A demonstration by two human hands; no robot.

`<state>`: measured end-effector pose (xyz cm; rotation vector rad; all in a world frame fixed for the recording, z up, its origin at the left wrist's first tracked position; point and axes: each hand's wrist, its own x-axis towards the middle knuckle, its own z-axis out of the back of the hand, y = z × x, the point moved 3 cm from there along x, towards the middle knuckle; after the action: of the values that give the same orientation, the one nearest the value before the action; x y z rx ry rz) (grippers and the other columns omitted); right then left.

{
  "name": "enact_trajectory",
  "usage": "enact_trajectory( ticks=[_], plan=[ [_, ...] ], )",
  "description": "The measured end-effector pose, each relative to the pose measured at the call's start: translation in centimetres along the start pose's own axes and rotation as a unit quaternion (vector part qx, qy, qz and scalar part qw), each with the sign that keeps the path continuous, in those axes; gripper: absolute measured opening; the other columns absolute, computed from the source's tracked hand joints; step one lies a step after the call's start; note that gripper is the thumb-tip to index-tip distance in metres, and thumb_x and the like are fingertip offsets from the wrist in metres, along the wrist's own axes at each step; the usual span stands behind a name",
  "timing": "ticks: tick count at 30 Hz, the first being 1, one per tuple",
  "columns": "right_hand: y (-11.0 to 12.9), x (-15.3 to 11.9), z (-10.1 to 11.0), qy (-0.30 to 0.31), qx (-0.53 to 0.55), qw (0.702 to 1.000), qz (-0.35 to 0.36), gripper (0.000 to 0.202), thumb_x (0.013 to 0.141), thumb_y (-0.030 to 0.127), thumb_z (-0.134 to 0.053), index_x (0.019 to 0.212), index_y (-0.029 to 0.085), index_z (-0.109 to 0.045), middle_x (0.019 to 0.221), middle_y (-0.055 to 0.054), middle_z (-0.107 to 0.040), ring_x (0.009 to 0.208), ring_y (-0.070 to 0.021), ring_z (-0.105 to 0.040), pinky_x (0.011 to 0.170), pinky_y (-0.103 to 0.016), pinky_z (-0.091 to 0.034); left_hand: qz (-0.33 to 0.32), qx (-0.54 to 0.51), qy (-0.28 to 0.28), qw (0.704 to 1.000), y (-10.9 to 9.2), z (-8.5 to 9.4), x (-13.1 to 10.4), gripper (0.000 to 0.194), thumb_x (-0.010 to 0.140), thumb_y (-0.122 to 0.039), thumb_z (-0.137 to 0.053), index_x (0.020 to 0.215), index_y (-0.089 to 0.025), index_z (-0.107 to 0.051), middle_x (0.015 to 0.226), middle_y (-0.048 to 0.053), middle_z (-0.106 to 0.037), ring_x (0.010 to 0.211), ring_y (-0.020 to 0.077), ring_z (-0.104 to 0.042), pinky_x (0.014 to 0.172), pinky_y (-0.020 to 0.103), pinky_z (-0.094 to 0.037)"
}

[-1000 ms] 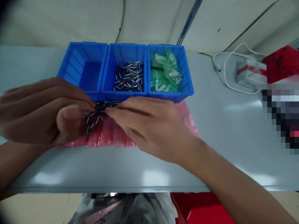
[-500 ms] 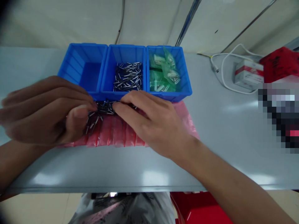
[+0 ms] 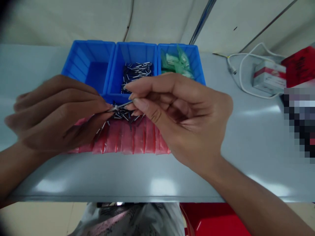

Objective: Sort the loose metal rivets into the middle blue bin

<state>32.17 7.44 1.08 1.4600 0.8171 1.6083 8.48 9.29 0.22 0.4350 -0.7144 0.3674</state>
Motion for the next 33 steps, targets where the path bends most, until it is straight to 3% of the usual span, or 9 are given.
enact_trajectory(
  ticks=[4, 10, 13, 17, 23, 27, 31, 33],
  plan=[
    [0.0, 0.2, 0.0, 0.011, -0.011, 1.000, 0.012, 0.033, 0.090, 0.008, -0.091, 0.110, 0.034, -0.088, 0.105, 0.014, -0.086, 0.091, -0.0085, -0.082, 0.089, -0.021, -0.075, 0.013, 0.003, -0.001, 1.000, 0.0, -0.3, -0.1, 0.014, 0.104, -0.018, -0.074, 0.117, -0.015, -0.070, 0.096, 0.004, -0.078, 0.083, 0.0274, -0.082, 0.065, 0.042, -0.068],
    [-0.2, 0.2, 0.2, 0.012, -0.017, 1.000, 0.013, 0.030, 0.088, 0.013, -0.093, 0.105, 0.038, -0.090, 0.098, 0.008, -0.086, 0.089, -0.0173, -0.081, 0.068, -0.032, -0.073, 0.039, -0.027, -0.017, 0.999, 0.0, -0.3, -0.1, 0.018, 0.106, -0.024, -0.074, 0.120, -0.014, -0.069, 0.101, 0.004, -0.077, 0.087, 0.0251, -0.081, 0.067, 0.040, -0.067],
    [-0.1, -0.1, 0.2, -0.008, -0.026, 1.000, 0.005, 0.027, 0.086, 0.015, -0.096, 0.102, 0.037, -0.091, 0.100, 0.007, -0.087, 0.085, -0.0191, -0.082, 0.067, -0.034, -0.073, 0.014, -0.032, -0.015, 0.999, 0.1, -0.1, -0.2, 0.020, 0.102, -0.021, -0.080, 0.117, -0.012, -0.070, 0.097, 0.007, -0.077, 0.085, 0.0253, -0.079, 0.067, 0.040, -0.066],
    [0.1, -0.4, -0.1, -0.010, -0.036, 0.999, 0.005, 0.020, 0.089, 0.017, -0.095, 0.100, 0.033, -0.090, 0.093, 0.008, -0.087, 0.079, -0.0192, -0.084, 0.068, -0.034, -0.075, -0.022, -0.026, -0.027, 0.999, 0.0, 0.0, -0.2, 0.006, 0.102, -0.017, -0.076, 0.106, -0.014, -0.073, 0.090, 0.008, -0.074, 0.079, 0.0263, -0.078, 0.062, 0.038, -0.061],
    [0.0, -0.4, -0.5, 0.011, 0.008, 1.000, -0.023, 0.016, 0.092, 0.013, -0.090, 0.098, 0.027, -0.089, 0.084, 0.006, -0.086, 0.070, -0.0189, -0.084, 0.059, -0.032, -0.074, 0.052, -0.062, -0.021, 0.996, -0.1, 0.1, 0.1, 0.029, 0.095, -0.015, -0.087, 0.119, -0.011, -0.071, 0.099, 0.010, -0.080, 0.088, 0.0273, -0.078, 0.071, 0.042, -0.065],
    [0.0, -0.6, -0.7, 0.021, 0.031, 0.999, -0.031, 0.016, 0.092, 0.009, -0.089, 0.099, 0.024, -0.088, 0.083, 0.005, -0.086, 0.069, -0.0183, -0.084, 0.064, -0.031, -0.076, -0.006, -0.050, -0.039, 0.998, -0.2, -0.1, 0.1, 0.007, 0.101, -0.013, -0.075, 0.105, -0.009, -0.073, 0.088, 0.009, -0.075, 0.081, 0.0282, -0.077, 0.066, 0.043, -0.063],
    [-0.7, -0.2, -0.6, -0.013, 0.060, 0.997, -0.046, 0.016, 0.093, 0.008, -0.088, 0.097, 0.024, -0.088, 0.081, 0.005, -0.085, 0.069, -0.0147, -0.083, 0.063, -0.024, -0.073, 0.007, -0.051, -0.060, 0.997, 0.0, -0.1, -0.2, 0.022, 0.110, -0.019, -0.056, 0.095, -0.014, -0.071, 0.082, 0.005, -0.071, 0.078, 0.0253, -0.076, 0.065, 0.042, -0.062],
    [-1.2, 0.4, -0.2, -0.041, 0.092, 0.994, -0.049, 0.018, 0.096, 0.008, -0.084, 0.100, 0.025, -0.089, 0.087, 0.004, -0.087, 0.079, -0.0160, -0.087, 0.068, -0.023, -0.074, 0.022, -0.046, -0.069, 0.996, 0.1, 0.0, -0.3, 0.023, 0.110, -0.019, -0.056, 0.092, -0.017, -0.070, 0.081, 0.003, -0.071, 0.077, 0.0229, -0.074, 0.065, 0.041, -0.062]
  ],
)
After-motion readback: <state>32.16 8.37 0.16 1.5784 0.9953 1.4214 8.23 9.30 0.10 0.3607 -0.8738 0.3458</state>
